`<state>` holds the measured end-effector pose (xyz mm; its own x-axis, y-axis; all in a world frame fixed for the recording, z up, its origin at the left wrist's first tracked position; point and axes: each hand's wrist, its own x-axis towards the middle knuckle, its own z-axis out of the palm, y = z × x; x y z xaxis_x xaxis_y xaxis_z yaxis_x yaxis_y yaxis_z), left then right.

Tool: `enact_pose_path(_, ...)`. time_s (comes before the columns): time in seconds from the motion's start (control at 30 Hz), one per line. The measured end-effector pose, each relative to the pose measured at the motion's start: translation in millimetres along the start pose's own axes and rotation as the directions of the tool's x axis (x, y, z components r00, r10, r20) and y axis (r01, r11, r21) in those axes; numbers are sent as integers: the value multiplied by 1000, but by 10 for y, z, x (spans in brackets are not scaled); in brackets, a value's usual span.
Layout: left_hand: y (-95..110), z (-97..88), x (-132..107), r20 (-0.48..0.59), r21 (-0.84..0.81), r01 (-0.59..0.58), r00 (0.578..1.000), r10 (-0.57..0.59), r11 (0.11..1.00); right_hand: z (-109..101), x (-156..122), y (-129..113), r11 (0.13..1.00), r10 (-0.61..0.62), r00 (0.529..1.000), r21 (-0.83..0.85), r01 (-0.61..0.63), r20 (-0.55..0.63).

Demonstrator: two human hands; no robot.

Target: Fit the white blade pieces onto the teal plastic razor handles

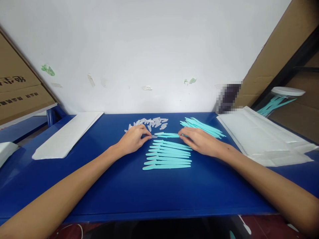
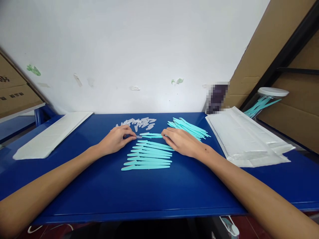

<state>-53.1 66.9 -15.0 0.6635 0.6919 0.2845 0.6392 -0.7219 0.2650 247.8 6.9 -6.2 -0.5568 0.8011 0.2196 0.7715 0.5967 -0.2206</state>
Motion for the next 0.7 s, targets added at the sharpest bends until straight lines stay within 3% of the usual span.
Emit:
enact_pose_path(0.3,48,50,38,-15,-25,-67,998,66,997,95,51,-20,998,-64,998,4,64,-21)
enact_pose_path(0.47,95,101,66,-80,35,-120,989,123,992,160,103,-107,997,-50,995,53,55,-82)
enact_pose_path(0.7,55,103,60,-77,161,-64,994,77,985,117,76,-19,986,21,994,-160,-39,-109)
